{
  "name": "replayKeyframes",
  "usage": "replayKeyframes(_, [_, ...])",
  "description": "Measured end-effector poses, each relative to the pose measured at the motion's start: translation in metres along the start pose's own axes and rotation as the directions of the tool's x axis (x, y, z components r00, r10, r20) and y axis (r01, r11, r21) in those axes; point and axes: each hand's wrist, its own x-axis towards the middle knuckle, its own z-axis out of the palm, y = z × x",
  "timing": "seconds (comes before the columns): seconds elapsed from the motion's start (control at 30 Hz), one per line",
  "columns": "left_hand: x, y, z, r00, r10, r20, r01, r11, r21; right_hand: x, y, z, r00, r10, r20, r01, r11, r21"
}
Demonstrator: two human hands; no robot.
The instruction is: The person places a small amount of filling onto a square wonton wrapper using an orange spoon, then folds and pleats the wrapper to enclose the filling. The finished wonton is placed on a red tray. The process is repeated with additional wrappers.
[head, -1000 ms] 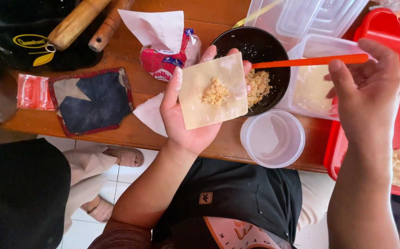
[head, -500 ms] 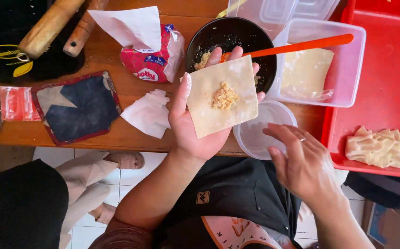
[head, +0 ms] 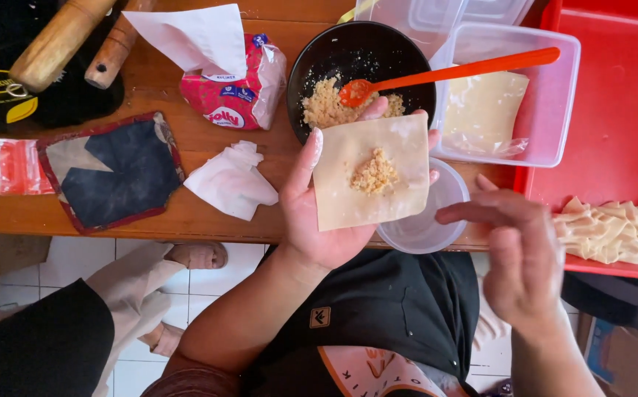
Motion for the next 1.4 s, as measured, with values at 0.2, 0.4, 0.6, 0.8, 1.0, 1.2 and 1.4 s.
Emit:
replayKeyframes(0.2, [-0.001,-0.010,0.019,0.978,-0.120,-0.174,0.132,0.989,0.062,0.022,0.002,0.001,0.969,0.160,-0.186,-0.064,0.896,0.440])
replayKeyframes(0.4, [0.003,-0.018,-0.018,0.986,-0.149,0.068,0.153,0.986,-0.061,0.035,0.006,0.013,0.974,-0.222,-0.048,0.214,0.967,-0.140])
replayKeyframes(0.6, [0.010,-0.017,-0.016,0.975,-0.197,0.103,0.207,0.974,-0.097,0.009,0.019,0.012,0.934,-0.338,-0.119,0.313,0.930,-0.191])
replayKeyframes(0.8, [0.014,-0.012,0.007,0.984,-0.144,-0.108,0.138,0.988,-0.061,-0.018,0.032,0.011,0.905,-0.424,-0.036,0.419,0.903,-0.094])
replayKeyframes(1.0, [0.014,-0.008,-0.018,0.993,-0.053,0.108,0.064,0.993,-0.097,-0.017,0.037,0.027,0.962,-0.272,-0.004,0.264,0.937,-0.227])
replayKeyframes(1.2, [0.014,-0.008,-0.010,0.995,0.088,0.052,-0.085,0.994,-0.063,-0.019,0.032,0.034,0.966,-0.198,0.164,0.234,0.941,-0.245])
replayKeyframes(1.4, [0.015,-0.015,0.000,0.988,0.154,-0.010,-0.154,0.986,-0.057,-0.022,0.000,0.038,0.964,0.104,-0.244,-0.032,0.959,0.282])
